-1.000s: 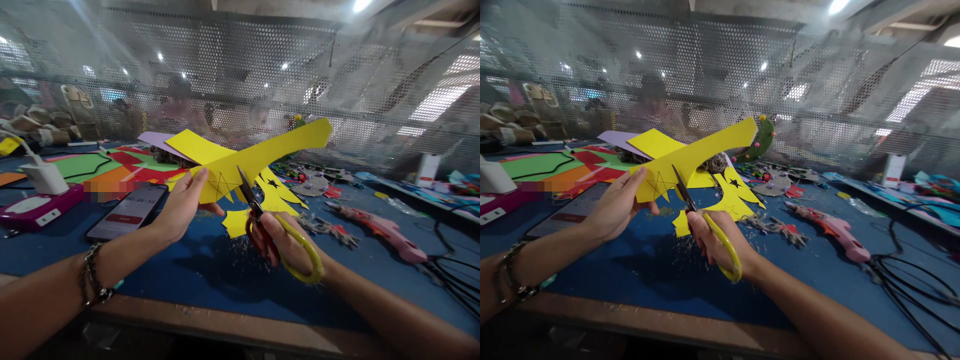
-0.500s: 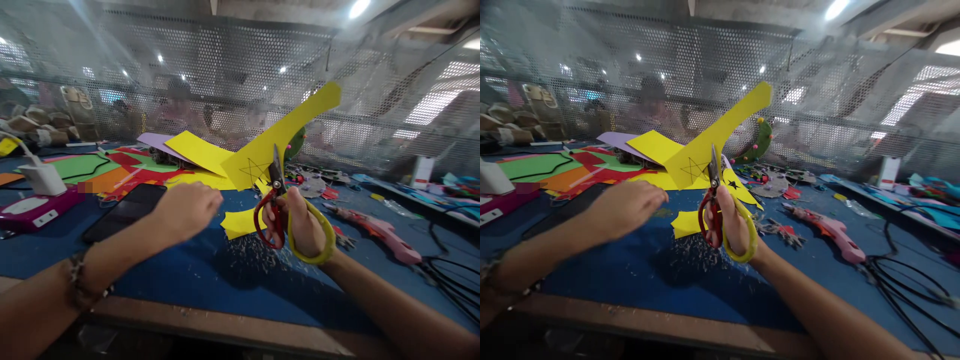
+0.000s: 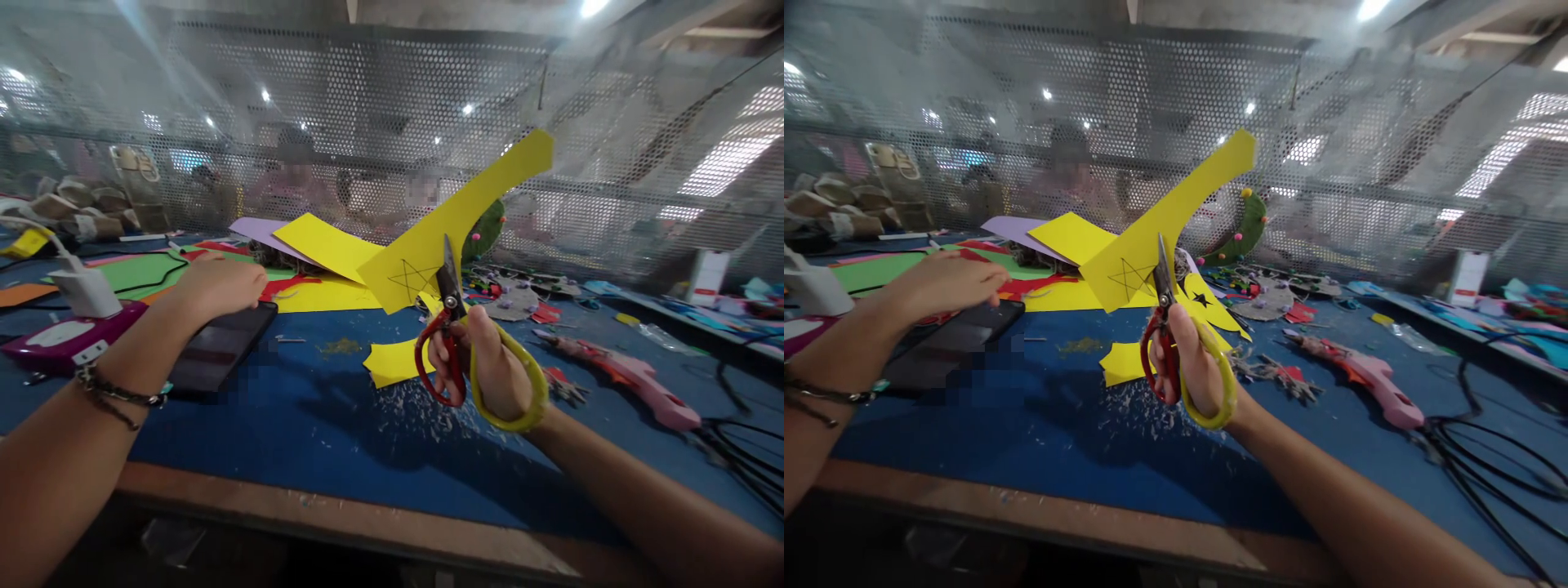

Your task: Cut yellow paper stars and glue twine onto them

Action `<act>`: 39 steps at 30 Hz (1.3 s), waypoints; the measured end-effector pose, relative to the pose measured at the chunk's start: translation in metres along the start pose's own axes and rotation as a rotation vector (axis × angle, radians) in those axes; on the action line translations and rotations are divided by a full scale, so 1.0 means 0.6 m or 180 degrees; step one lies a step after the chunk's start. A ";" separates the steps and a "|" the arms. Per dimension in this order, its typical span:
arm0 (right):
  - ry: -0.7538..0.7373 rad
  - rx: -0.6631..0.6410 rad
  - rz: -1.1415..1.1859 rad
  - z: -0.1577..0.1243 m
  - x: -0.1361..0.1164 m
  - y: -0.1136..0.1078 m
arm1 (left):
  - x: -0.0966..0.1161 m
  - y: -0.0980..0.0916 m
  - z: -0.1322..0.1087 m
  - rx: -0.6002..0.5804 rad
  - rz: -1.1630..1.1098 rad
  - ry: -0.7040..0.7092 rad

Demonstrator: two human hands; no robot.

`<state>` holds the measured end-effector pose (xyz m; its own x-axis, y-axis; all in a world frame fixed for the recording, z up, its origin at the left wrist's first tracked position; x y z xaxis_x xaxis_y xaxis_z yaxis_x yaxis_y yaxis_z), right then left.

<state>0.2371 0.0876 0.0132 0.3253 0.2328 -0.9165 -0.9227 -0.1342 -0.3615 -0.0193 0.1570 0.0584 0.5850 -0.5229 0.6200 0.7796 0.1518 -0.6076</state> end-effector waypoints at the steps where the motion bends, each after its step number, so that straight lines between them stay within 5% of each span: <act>1: 0.0015 0.0007 0.0001 0.000 0.000 0.000 | 0.008 0.005 0.001 -0.0052 0.0180 0.0005; 4: 0.0076 -0.0035 0.0059 -0.004 0.003 0.007 | 0.045 0.039 -0.002 -0.0255 0.0309 0.0116; 7: 0.0095 -0.0166 0.0123 -0.010 0.005 0.020 | 0.095 0.120 -0.032 -0.1332 -0.1222 0.0295; 11: 0.0018 -0.0362 0.0125 -0.020 0.005 0.040 | 0.135 0.181 -0.076 -0.1790 -0.2693 0.0198; 20: -0.0228 -0.0574 -0.0240 -0.028 0.005 0.060 | 0.136 0.146 -0.074 -0.0211 -0.2337 0.0609; 27: -0.0649 -0.0772 -0.0454 -0.034 -0.014 0.064 | 0.122 0.147 -0.074 0.0063 -0.2588 0.0200; 39: -0.1268 -0.1390 -0.0791 -0.049 -0.045 0.047 | 0.139 0.121 -0.074 0.0158 -0.2774 0.0362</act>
<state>0.2084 0.0493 0.0227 0.3390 0.6364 -0.6929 -0.6329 -0.3907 -0.6685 0.0760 0.0873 0.0442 -0.2465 -0.5495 0.7983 0.9486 -0.3054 0.0827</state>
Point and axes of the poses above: each hand's wrist, its own z-axis towards the middle knuckle, its own y-axis out of the palm, x = y × z, the point moved 6 cm from there along z, towards the middle knuckle, and after that the axes turned 10 degrees about -z, right-handed, at the moved point
